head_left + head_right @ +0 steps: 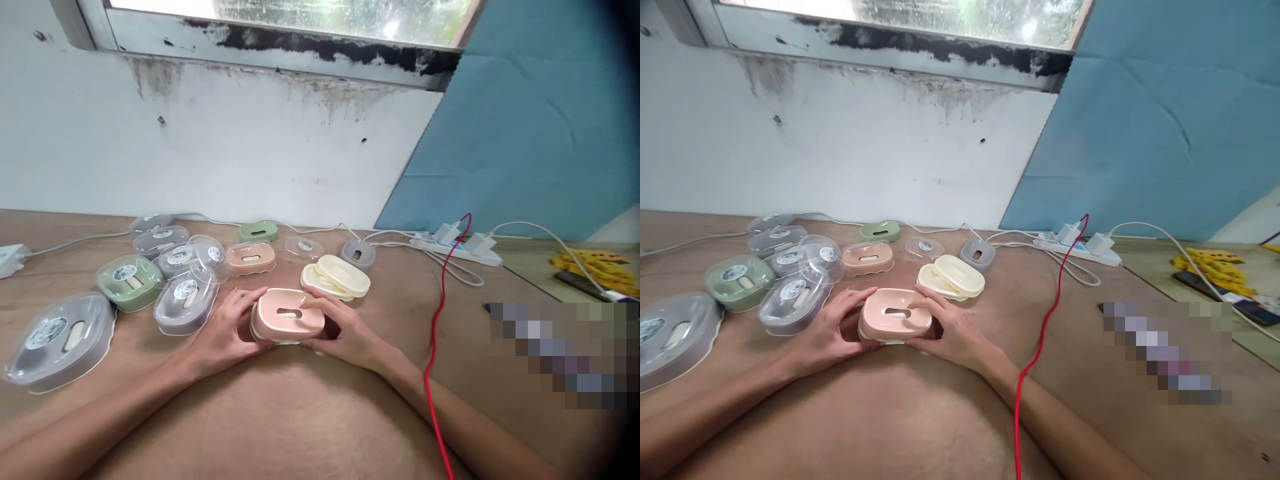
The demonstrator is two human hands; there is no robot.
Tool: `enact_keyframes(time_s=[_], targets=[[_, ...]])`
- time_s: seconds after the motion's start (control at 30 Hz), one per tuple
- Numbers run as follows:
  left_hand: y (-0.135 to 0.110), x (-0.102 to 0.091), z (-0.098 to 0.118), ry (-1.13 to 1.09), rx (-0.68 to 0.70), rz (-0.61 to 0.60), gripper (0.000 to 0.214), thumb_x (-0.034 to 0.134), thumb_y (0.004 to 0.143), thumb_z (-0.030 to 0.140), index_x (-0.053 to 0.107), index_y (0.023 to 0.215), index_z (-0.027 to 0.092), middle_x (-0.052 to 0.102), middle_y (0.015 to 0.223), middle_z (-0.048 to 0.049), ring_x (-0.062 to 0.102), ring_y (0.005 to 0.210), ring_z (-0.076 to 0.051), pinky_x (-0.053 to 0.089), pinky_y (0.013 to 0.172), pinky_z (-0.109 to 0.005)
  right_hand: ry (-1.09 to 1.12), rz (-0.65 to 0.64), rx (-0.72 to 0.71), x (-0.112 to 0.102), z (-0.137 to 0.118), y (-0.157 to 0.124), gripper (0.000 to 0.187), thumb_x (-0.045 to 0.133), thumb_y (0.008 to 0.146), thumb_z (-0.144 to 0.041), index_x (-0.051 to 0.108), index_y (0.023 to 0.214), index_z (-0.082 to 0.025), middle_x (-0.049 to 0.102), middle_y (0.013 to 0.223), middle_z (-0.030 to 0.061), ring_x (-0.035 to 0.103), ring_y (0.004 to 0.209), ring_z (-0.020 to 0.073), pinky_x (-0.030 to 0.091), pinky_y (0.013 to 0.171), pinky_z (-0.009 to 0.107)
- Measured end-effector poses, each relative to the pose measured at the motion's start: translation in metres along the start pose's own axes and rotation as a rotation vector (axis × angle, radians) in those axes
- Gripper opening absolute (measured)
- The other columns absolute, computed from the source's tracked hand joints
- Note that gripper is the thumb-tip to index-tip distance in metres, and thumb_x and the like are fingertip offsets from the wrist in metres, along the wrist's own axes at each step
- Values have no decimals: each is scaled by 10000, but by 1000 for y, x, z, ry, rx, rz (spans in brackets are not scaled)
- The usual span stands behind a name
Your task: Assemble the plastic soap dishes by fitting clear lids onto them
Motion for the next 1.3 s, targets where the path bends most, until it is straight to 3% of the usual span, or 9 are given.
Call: enact_keyframes(time_s=[0.2,0.43,0.57,0.7,0.8,0.9,1.0,1.1,1.3], targets=[[0,0,0,-6,6,12,883,892,751,545,477,1487,288,631,1444,-100,594,1343,-357,319,1254,-659,-11,50,-56,1,-4,1,576,832,866,-399,594,1373,-264,540,1559,185,567,1421,318,512,1136,504],[0,-1,3,-15,6,34,818,886,755,541,515,1427,259,642,1387,-116,640,1263,-345,538,1084,-550,-10,5,-59,5,-3,1,635,838,861,-403,570,1421,-269,536,1545,180,564,1419,320,523,1126,506],[-1,-1,2,102,49,33,889,897,690,645,533,1393,242,641,1373,-124,586,1313,-392,469,1142,-608,-32,-9,-76,7,-8,2,625,836,866,-426,591,1416,-264,539,1527,176,567,1407,318,533,1115,483],[-3,1,0,125,32,17,869,817,792,658,480,1477,242,623,1377,-132,578,1310,-373,420,1175,-623,-70,-67,-33,6,-10,3,611,839,865,-409,607,1414,-274,531,1543,166,574,1394,319,528,1116,500],[-3,2,1,98,21,-19,836,790,834,629,480,1520,268,593,1383,-127,576,1303,-360,511,1097,-556,-145,-49,-92,4,-11,4,487,850,844,-462,709,1273,-280,530,1556,152,490,1459,374,477,1144,591],[-2,3,2,80,16,-32,830,791,841,613,479,1532,274,578,1392,-121,581,1300,-346,526,1091,-529,-229,71,-180,3,-20,13,353,800,872,-501,760,1137,-271,476,1608,138,354,1536,418,362,1199,674],[-1,3,3,75,37,-14,797,799,843,583,492,1505,262,580,1412,-119,568,1326,-345,509,1120,-530,-256,191,-178,11,-41,38,203,669,971,-405,744,1079,-251,557,1515,151,456,1471,354,342,1225,621],[0,4,6,89,56,25,668,807,836,531,566,1396,258,618,1389,-97,578,1319,-361,521,1105,-534,-224,157,-89,30,-70,83,219,639,983,-399,706,1137,-257,651,1379,128,563,1344,307,416,1174,533],[0,5,9,116,21,36,421,797,813,550,660,1035,221,705,866,-38,684,818,-309,609,802,-516,-188,-83,344,76,-99,181,823,479,947,-809,475,1500,-199,652,1304,228,630,1205,425,509,973,588]])
Point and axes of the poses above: each hand's wrist, its own y-axis towards the middle knuckle, its own x-axis out of the palm, z = x × y, the point moved 3 cm from there along y, towards the middle knuckle
